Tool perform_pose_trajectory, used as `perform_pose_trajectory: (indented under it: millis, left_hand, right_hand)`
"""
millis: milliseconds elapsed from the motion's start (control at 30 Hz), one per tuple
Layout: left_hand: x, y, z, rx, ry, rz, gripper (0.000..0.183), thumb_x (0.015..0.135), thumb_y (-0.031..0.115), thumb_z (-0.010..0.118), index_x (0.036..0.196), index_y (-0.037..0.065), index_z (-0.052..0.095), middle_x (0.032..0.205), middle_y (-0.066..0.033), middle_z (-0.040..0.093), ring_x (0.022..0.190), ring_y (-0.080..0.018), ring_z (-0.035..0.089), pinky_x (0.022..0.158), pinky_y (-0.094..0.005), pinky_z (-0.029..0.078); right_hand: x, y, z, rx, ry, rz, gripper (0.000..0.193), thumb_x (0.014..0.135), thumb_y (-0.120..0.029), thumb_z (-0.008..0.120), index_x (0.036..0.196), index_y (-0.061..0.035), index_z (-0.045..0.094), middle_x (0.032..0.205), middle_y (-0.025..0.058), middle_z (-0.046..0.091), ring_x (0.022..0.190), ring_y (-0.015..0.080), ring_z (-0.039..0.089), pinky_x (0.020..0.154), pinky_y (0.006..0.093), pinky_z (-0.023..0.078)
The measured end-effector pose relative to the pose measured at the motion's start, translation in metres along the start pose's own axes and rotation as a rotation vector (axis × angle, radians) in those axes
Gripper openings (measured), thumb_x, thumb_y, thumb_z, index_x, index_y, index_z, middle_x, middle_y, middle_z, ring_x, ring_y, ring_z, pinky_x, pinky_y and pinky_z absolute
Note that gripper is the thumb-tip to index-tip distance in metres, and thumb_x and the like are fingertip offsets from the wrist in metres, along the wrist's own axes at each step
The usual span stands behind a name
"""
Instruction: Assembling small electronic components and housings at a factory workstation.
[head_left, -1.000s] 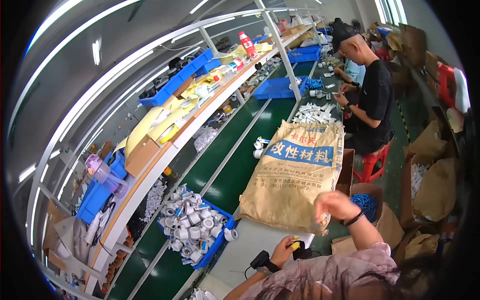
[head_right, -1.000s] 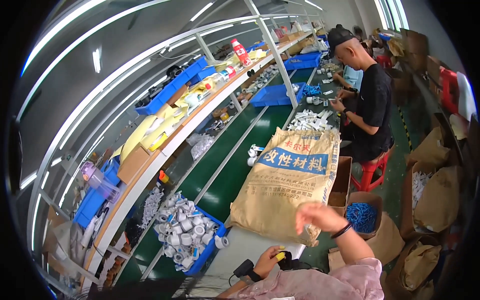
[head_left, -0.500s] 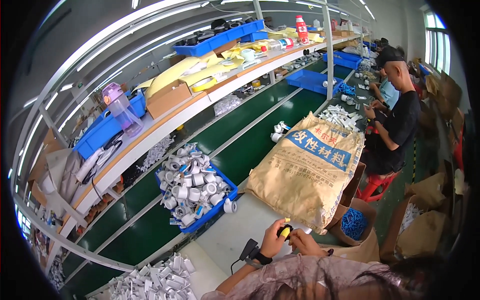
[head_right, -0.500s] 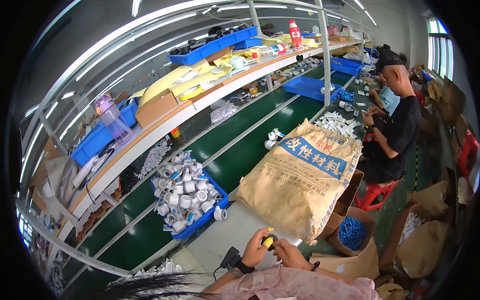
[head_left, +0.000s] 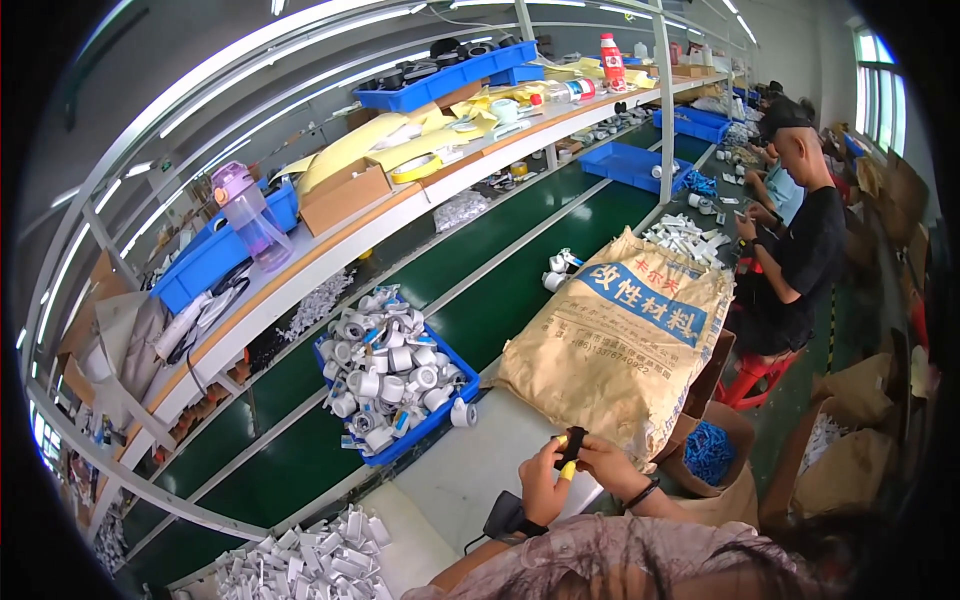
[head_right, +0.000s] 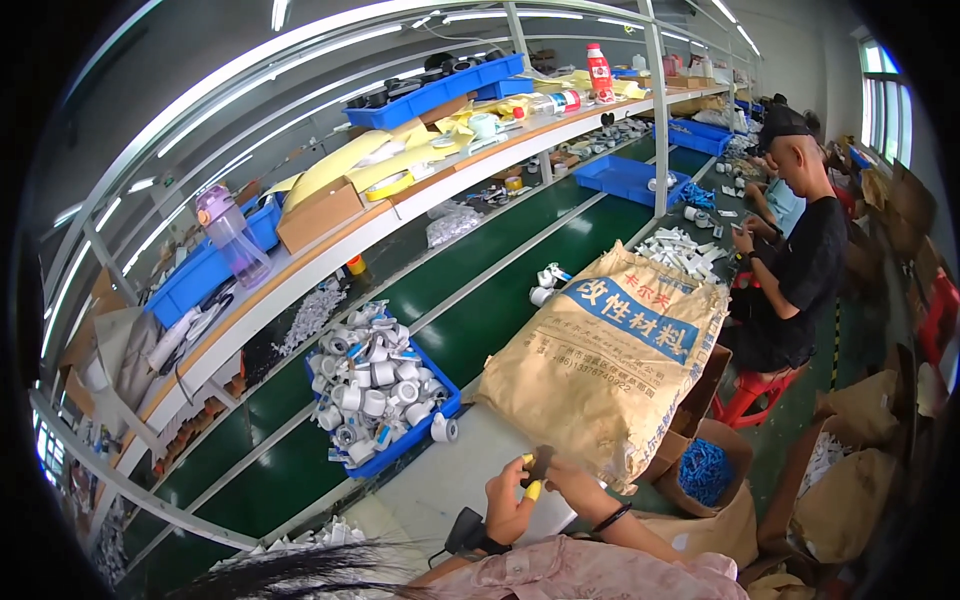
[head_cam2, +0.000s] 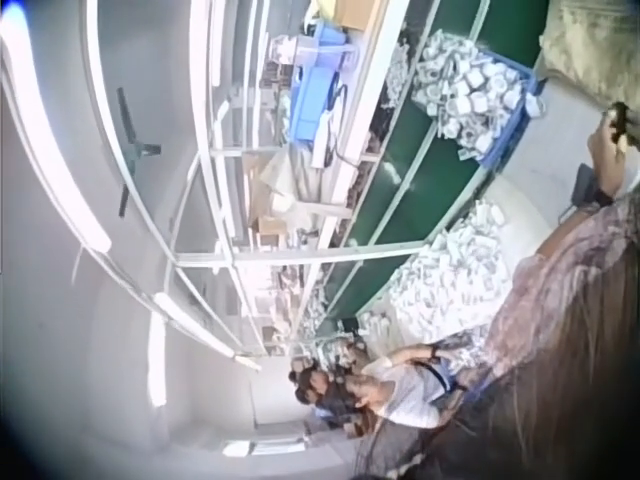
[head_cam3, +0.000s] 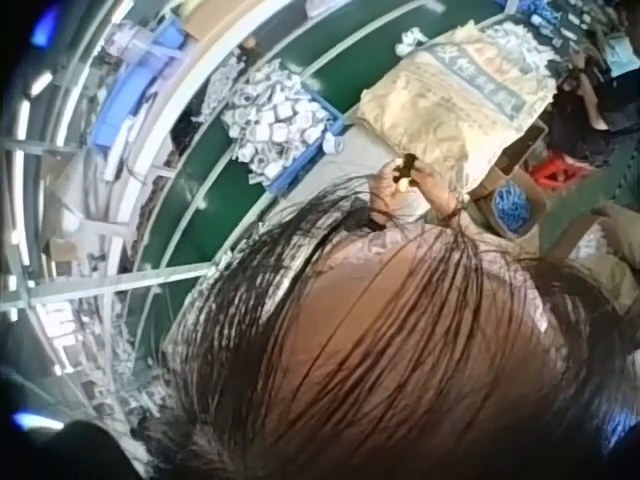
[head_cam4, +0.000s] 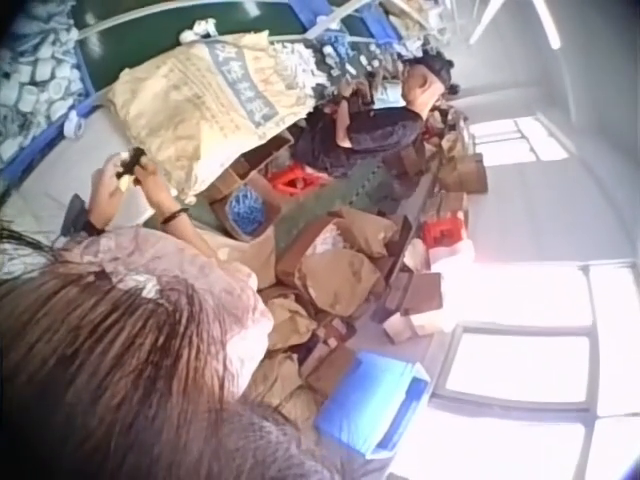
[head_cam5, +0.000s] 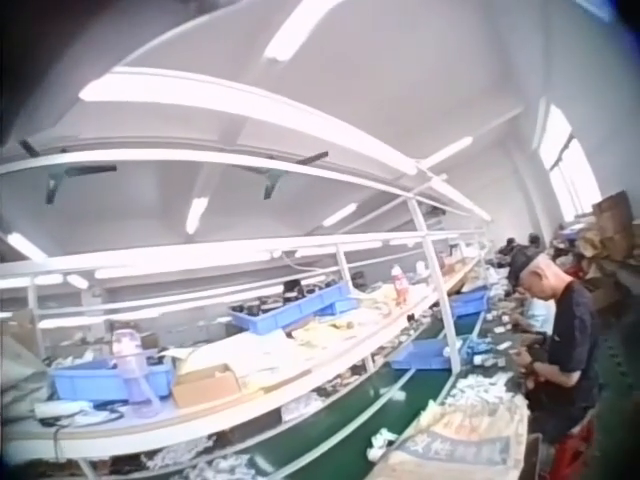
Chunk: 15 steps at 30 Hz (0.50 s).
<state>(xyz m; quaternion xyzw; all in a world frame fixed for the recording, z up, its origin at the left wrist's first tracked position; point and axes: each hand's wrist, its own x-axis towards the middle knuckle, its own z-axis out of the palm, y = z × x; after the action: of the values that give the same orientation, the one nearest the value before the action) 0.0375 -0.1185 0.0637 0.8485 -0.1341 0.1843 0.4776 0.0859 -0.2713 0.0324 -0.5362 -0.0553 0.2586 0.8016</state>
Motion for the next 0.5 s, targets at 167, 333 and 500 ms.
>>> perform_pose_trajectory:
  millis: [167, 333, 500]
  left_hand:
    - [-0.006, 0.009, -0.003, -0.017, -0.015, 0.01, 0.059, 0.074, 0.0, 0.063, 0.13, 0.0, 0.042, 0.096, -0.0196, 0.063, 0.091, -0.0322, 0.06, 0.08, -0.0388, 0.044]
    - [0.01, 0.027, -0.001, -0.254, -0.135, -0.045, 0.059, 0.077, 0.002, 0.064, 0.131, 0.0, 0.041, 0.089, -0.0154, 0.063, 0.083, -0.0287, 0.059, 0.077, -0.0356, 0.044]
    - [0.009, 0.019, -0.012, -0.283, -0.226, -0.01, 0.062, 0.078, 0.004, 0.066, 0.134, 0.0, 0.04, 0.084, -0.0108, 0.063, 0.082, -0.0253, 0.058, 0.08, -0.0354, 0.043]
  right_hand:
    - [0.007, -0.027, 0.013, 0.304, -0.037, -0.165, 0.035, 0.091, -0.002, 0.051, 0.125, 0.0057, 0.048, 0.123, 0.016, 0.055, 0.116, 0.0253, 0.053, 0.097, 0.0373, 0.045]
    - [0.014, -0.009, -0.003, -0.302, 0.128, -0.258, 0.044, 0.094, -0.005, 0.049, 0.137, -0.0039, 0.039, 0.111, 0.0059, 0.059, 0.104, 0.0143, 0.054, 0.091, 0.0271, 0.042]
    - [0.005, -0.025, 0.013, -0.634, -0.202, -0.457, 0.063, 0.099, -0.026, 0.046, 0.15, -0.0095, 0.013, 0.091, -0.0007, 0.054, 0.088, 0.0091, 0.048, 0.084, 0.0254, 0.041]
